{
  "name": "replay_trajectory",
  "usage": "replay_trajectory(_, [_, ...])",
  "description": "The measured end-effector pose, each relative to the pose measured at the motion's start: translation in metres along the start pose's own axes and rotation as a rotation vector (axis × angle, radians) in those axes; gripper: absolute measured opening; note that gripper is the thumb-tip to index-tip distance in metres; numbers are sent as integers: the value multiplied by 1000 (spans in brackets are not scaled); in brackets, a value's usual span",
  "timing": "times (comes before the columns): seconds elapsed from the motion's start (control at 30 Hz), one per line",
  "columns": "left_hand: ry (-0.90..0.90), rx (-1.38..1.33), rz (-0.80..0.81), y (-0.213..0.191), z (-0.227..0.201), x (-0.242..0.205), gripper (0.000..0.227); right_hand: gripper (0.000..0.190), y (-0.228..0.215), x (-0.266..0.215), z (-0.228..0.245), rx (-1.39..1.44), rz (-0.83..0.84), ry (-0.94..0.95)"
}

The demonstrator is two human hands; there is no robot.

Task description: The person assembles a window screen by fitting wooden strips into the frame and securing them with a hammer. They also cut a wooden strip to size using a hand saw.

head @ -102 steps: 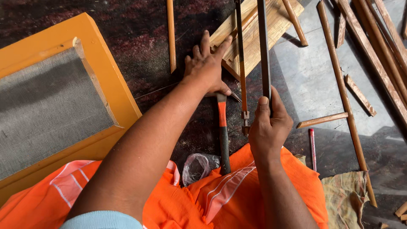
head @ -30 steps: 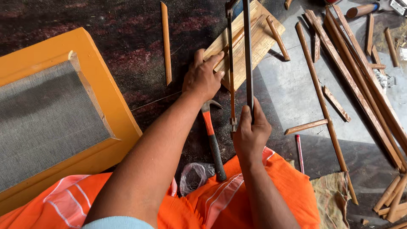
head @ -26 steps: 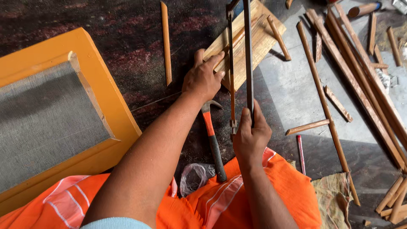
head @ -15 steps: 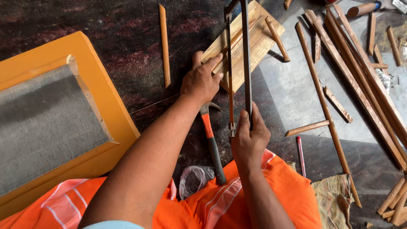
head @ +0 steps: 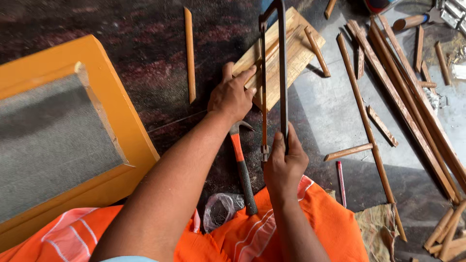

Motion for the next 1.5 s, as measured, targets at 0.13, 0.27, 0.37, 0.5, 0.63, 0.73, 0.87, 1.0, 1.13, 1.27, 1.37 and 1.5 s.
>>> replay_trajectory(0.13, [29,10,-16,2,4,6,62,28,14,28,4,-13,11,129])
replay_trajectory(0.27, [77,15,-98,1,4,-2,61,27,27,55,-18,2,45,-24])
replay_trajectory(0.37, [71,-23,-89,-11,-6,5,59,30,20,41,-26,-97,14,-164])
replay_trajectory(0.5, [82,-47,-83,4,9,4,56,31,-3,-16,-29,-75,-15,17])
replay_trajectory(0.63, [74,-19,-68,7,12,13,58,28,14,20,-23,-6,1,-15])
replay_trajectory(0.73, [99,-17,-112,5,10,5,57,24,28,50,-23,-66,52,-143])
replay_trajectory(0.87, [56,-50,-44,-1,-1,5,60,33,14,28,-23,-111,23,97])
replay_trajectory(1.0, [69,-74,-65,9,9,9,57,25,-4,-10,-13,-102,24,106])
replay_trajectory(1.13, [105,21,-105,14,11,12,56,26,15,35,-10,-143,25,-12])
replay_trajectory(1.27, [106,-51,-137,3,6,7,55,29,25,48,-9,-81,12,-198])
replay_trajectory(1.37, [33,-54,-33,0,3,5,59,34,4,10,-14,-92,-7,-63])
replay_trajectory(1.5, [56,-28,-29,6,7,7,58,31,1,5,-30,-196,6,8])
Point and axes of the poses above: each hand's wrist, its own x-axis towards the middle knuckle, its own y-axis out of the palm, z = x × y, the point moved 2 cm from there along x, towards the middle knuckle, and after that the axes turned 13 degrees about -y, right-handed, at the moved point
